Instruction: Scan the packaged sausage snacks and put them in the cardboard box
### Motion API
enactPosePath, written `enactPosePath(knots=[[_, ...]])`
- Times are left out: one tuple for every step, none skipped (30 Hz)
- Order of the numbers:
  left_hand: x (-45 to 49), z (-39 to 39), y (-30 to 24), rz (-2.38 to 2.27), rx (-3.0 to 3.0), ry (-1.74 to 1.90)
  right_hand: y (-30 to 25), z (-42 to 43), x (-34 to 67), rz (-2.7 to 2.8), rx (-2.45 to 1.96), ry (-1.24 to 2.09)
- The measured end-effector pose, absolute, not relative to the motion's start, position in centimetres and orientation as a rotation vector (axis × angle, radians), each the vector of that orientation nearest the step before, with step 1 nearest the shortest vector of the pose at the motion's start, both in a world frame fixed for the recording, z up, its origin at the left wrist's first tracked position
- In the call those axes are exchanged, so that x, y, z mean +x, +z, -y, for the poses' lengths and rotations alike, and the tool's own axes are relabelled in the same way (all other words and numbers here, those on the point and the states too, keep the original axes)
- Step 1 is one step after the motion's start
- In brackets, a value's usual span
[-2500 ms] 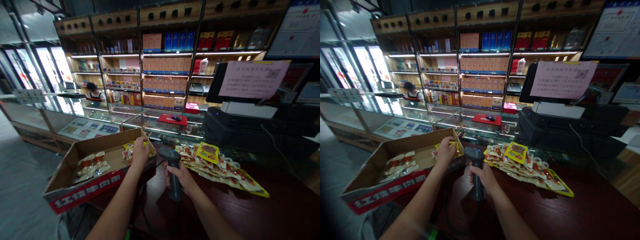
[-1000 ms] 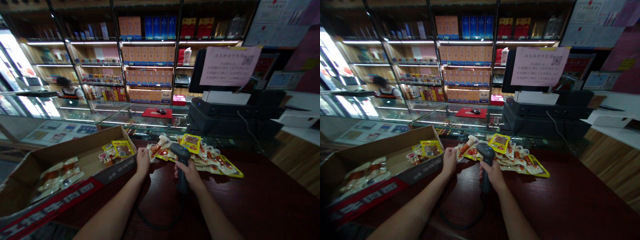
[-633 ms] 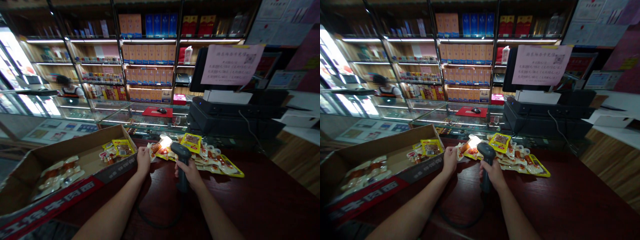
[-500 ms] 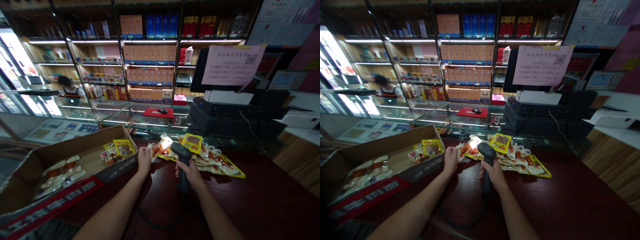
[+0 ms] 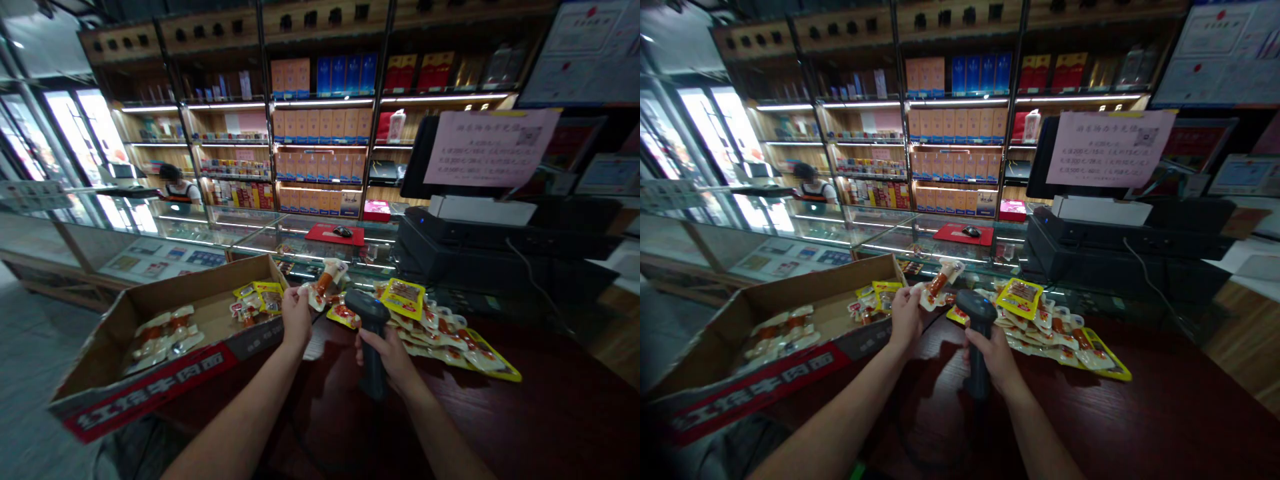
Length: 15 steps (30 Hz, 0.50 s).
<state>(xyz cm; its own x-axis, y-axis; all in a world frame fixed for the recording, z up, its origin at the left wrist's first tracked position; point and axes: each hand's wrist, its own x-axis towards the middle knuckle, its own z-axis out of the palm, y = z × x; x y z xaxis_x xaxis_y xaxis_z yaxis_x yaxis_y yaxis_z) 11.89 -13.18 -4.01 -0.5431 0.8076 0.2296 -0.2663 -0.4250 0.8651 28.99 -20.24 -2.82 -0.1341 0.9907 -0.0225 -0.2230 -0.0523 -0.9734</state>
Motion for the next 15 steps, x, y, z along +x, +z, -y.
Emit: enactPosePath(knots=[[11.1,13.5,-3.4,-1.038,0.825,2.046,-2.5,20.3,28.6,1.132,-0.991,1.442],[10.2,13.9,-3.0,-1.027,0.794,2.077,-2.2,20.3,28.1,1.146,-0.978,1.451],[9.2,14.3,-2.6,-1.031,0.761,2.108,-1.9,20.3,27.7,1.16,-0.964,1.462],[8.1,14.6,-2.5,-1.051,0.723,2.137,-1.7,20.3,27.2,1.171,-0.95,1.473],[6.9,14.9,-2.4,-1.084,0.679,2.166,-1.5,20.2,26.7,1.177,-0.938,1.481],[5.8,15.2,-2.4,-1.126,0.636,2.193,-1.4,20.2,26.1,1.183,-0.928,1.49],[4.8,15.4,-2.4,-1.176,0.598,2.217,-1.3,20.1,25.6,1.188,-0.919,1.497],[4.0,15.6,-2.5,-1.227,0.575,2.234,-1.3,20.1,25.1,1.193,-0.911,1.504],[3.2,15.7,-2.6,-1.28,0.563,2.247,-1.2,20.1,24.6,1.199,-0.903,1.513],[2.7,15.8,-2.7,-1.332,0.564,2.252,-1.1,20.1,24.2,1.208,-0.895,1.521],[2.3,15.9,-2.7,-1.375,0.578,2.25,-1.1,20.1,23.7,1.221,-0.886,1.529],[2.1,16.0,-2.7,-1.406,0.604,2.247,-1.0,20.2,23.3,1.233,-0.879,1.535],[1.9,16.1,-2.7,-1.426,0.642,2.247,-1.0,20.3,23.0,1.245,-0.873,1.539],[1.9,16.2,-2.6,-1.441,0.696,2.248,-1.0,20.3,22.7,1.254,-0.869,1.543],[1.8,16.3,-2.6,-1.459,0.758,2.249,-1.0,20.4,22.4,1.262,-0.866,1.545]])
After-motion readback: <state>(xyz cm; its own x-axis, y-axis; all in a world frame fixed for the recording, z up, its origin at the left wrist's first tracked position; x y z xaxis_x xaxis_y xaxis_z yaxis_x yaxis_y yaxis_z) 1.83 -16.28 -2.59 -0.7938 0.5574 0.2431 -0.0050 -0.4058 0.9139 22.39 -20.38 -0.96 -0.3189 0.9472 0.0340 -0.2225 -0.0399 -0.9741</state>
